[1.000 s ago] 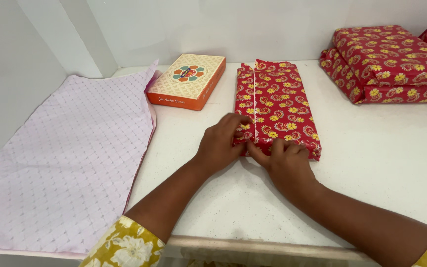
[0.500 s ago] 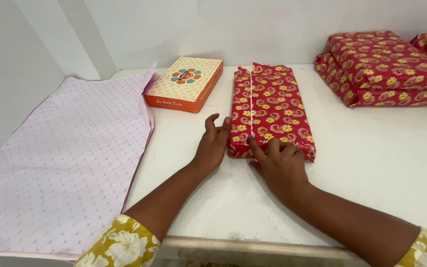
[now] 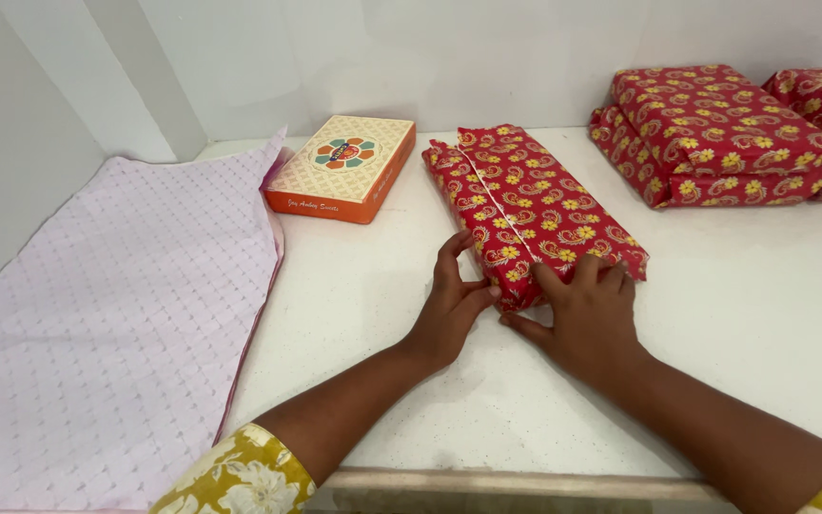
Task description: The person wraps a rectangular box with patterned fabric on a white countertop. They fold the fabric around the box, tuck the edges, and place the wrapped item on a stack. They then repeat the process with a second box using a different patterned fabric.
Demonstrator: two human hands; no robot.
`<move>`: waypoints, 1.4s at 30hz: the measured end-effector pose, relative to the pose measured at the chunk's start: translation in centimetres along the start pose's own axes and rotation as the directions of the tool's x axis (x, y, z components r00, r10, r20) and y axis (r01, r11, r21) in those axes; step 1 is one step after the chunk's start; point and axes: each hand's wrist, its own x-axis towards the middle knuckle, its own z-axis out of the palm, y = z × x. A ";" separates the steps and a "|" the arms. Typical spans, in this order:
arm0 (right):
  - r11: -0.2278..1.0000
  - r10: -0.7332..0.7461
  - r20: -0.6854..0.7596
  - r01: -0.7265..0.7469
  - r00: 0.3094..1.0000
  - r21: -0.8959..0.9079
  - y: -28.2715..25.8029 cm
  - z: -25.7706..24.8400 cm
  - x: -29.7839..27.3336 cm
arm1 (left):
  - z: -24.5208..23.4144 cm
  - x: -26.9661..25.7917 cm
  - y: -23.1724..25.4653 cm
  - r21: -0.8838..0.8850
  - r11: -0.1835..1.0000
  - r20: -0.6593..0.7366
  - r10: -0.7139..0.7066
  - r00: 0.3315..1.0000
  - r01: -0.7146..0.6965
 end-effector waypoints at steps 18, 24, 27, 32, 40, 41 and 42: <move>0.990 -0.138 0.146 0.139 0.980 0.003 3.1 -0.5 0.7 | 1.8 1.8 1.9 0.949 0.244 -0.165 -0.151 0.975 0.199; 0.972 -0.200 0.176 0.218 0.964 -0.089 3.0 -1.0 0.7 | 2.2 1.8 1.6 0.934 0.352 -0.027 -0.121 0.992 0.069; 0.978 -0.209 0.057 0.210 0.976 -0.014 2.7 -0.9 0.9 | 2.1 1.7 2.0 0.941 0.331 -0.037 -0.085 0.996 0.063; 0.989 -0.134 0.025 0.132 0.991 0.064 2.4 -0.2 1.2 | 2.1 1.6 2.9 0.893 0.446 -0.074 0.002 0.997 0.065; 0.987 -0.157 -0.059 0.159 0.986 0.032 2.9 1.1 1.7 | 2.5 1.5 3.7 0.965 0.185 -0.200 0.060 0.978 0.186; 0.987 -0.147 -0.041 0.150 0.988 0.065 3.1 1.1 1.8 | 2.4 1.5 3.6 0.995 -0.035 -0.080 0.324 0.943 0.096; 0.985 -0.138 -0.024 0.140 0.990 0.097 3.3 1.1 1.8 | 2.3 1.5 3.5 0.961 -0.270 0.098 0.531 0.842 0.059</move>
